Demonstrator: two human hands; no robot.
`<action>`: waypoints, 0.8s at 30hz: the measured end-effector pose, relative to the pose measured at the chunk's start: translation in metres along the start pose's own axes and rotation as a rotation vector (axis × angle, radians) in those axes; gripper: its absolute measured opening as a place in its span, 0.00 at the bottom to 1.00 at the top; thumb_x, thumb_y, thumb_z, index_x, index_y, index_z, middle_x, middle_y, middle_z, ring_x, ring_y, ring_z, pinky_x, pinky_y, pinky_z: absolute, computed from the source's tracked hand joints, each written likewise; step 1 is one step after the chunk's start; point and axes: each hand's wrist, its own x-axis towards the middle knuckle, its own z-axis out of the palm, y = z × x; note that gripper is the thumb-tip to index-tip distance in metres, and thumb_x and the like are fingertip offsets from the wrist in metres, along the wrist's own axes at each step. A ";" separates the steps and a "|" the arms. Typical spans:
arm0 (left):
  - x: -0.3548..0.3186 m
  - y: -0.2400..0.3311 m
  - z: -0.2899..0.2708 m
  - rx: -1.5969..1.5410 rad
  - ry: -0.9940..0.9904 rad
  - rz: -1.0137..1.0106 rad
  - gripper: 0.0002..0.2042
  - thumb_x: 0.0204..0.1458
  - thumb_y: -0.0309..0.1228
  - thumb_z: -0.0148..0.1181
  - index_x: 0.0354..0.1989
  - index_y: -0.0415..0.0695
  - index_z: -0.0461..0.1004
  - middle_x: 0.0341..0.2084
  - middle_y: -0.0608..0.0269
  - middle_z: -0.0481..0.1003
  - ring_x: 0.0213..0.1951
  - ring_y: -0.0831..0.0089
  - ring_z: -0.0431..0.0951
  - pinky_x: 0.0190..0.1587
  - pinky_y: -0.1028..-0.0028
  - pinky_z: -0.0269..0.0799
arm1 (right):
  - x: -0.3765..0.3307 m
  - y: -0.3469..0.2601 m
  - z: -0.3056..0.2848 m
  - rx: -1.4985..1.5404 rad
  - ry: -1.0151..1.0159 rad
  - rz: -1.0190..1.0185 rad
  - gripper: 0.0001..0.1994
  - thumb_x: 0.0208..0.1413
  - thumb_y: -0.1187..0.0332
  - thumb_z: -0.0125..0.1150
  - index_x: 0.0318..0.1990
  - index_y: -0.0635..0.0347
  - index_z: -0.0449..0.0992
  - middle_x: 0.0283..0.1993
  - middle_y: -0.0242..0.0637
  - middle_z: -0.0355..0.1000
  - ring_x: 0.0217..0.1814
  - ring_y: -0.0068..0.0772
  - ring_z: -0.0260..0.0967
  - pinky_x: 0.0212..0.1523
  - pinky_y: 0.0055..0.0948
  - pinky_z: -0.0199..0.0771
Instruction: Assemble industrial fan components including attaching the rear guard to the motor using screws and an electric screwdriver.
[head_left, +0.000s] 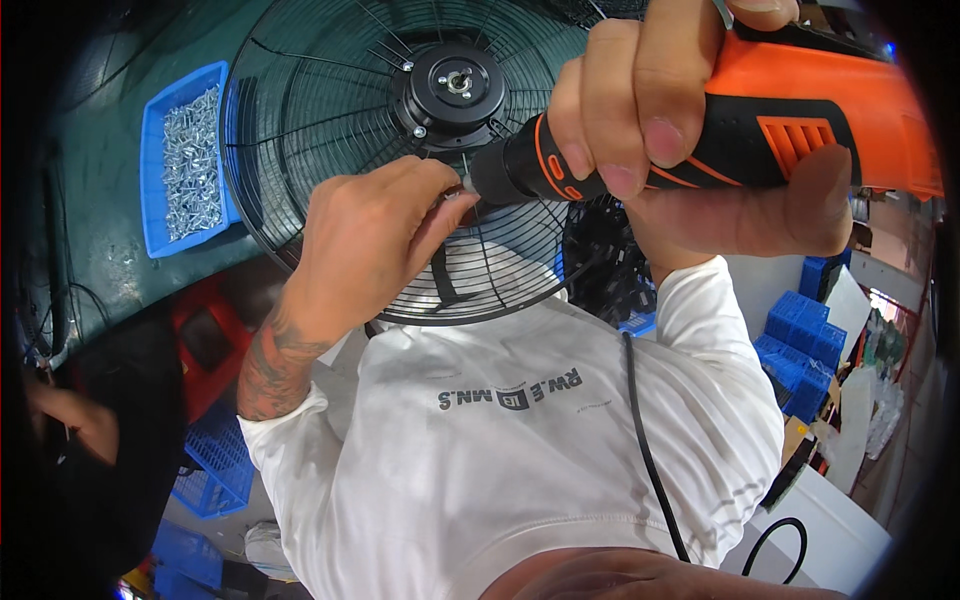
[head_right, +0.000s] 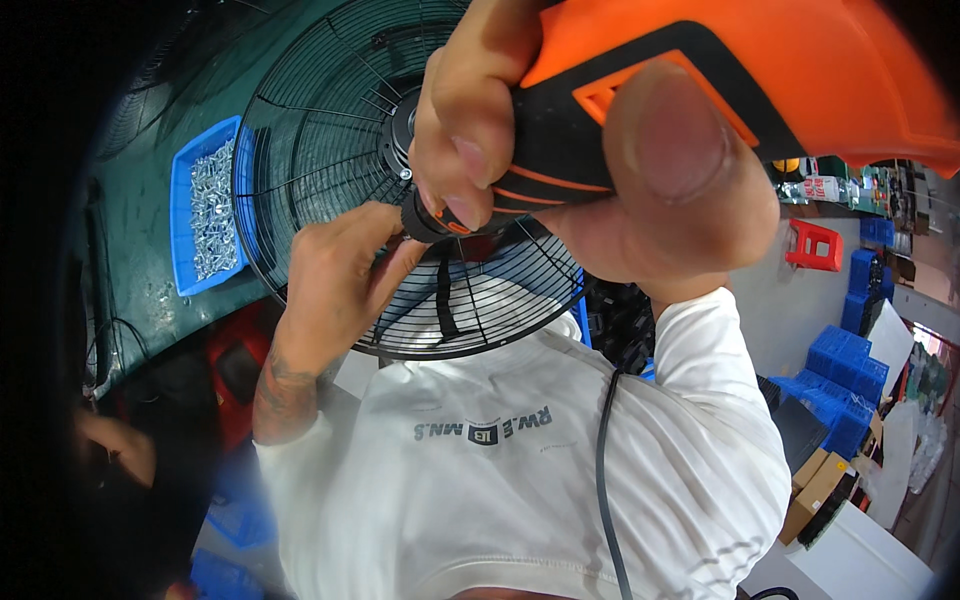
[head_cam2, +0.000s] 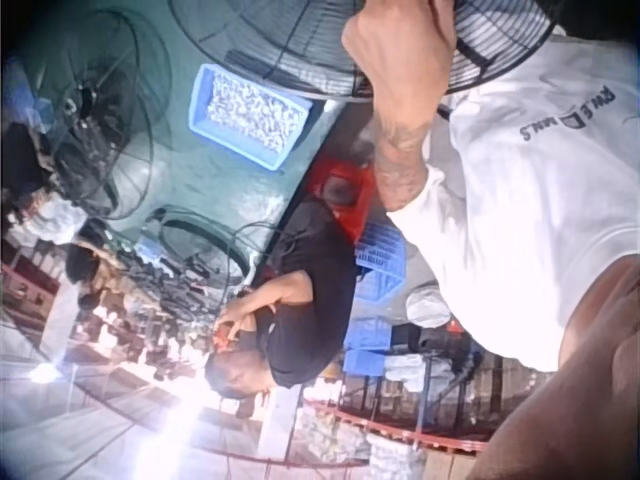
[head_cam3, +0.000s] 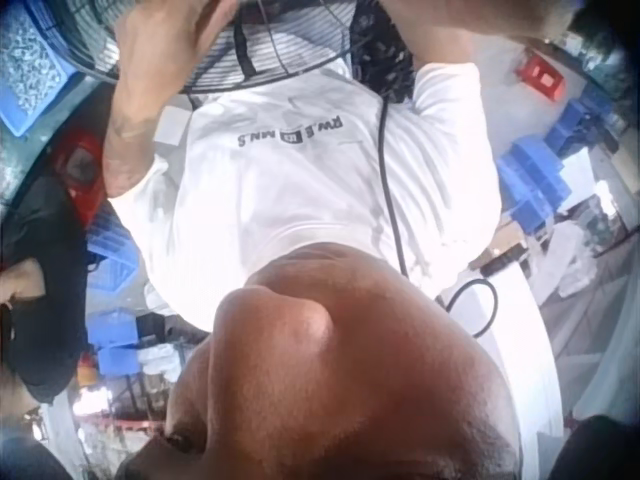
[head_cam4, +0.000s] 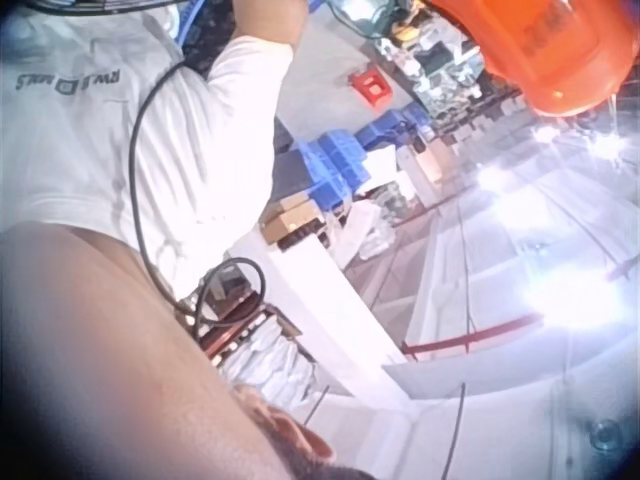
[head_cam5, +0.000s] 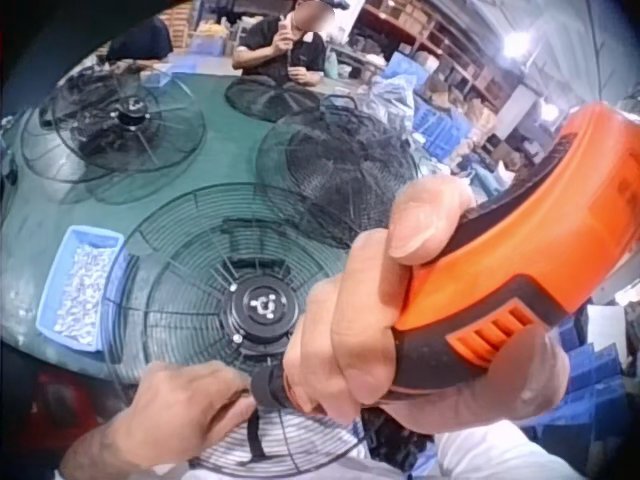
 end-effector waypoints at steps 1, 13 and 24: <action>0.001 0.001 0.002 -0.018 0.013 0.015 0.07 0.56 0.31 0.68 0.34 0.42 0.78 0.24 0.60 0.77 0.21 0.59 0.77 0.22 0.65 0.69 | -0.001 -0.002 -0.005 0.023 -0.043 0.001 0.27 0.71 0.47 0.51 0.65 0.55 0.57 0.35 0.46 0.72 0.34 0.43 0.73 0.36 0.44 0.74; 0.004 0.004 0.011 0.000 -0.016 -0.030 0.11 0.51 0.30 0.73 0.37 0.39 0.78 0.23 0.58 0.75 0.21 0.61 0.76 0.23 0.66 0.68 | -0.008 -0.011 -0.029 -0.087 -0.112 0.047 0.31 0.63 0.51 0.67 0.61 0.65 0.62 0.33 0.48 0.73 0.29 0.41 0.74 0.32 0.40 0.75; -0.004 -0.089 -0.098 -1.609 0.518 -0.309 0.08 0.68 0.27 0.46 0.45 0.33 0.68 0.30 0.64 0.61 0.25 0.78 0.59 0.26 0.78 0.56 | -0.042 0.006 -0.048 -0.262 0.431 0.046 0.31 0.58 0.55 0.72 0.58 0.66 0.63 0.30 0.42 0.70 0.28 0.36 0.74 0.31 0.35 0.79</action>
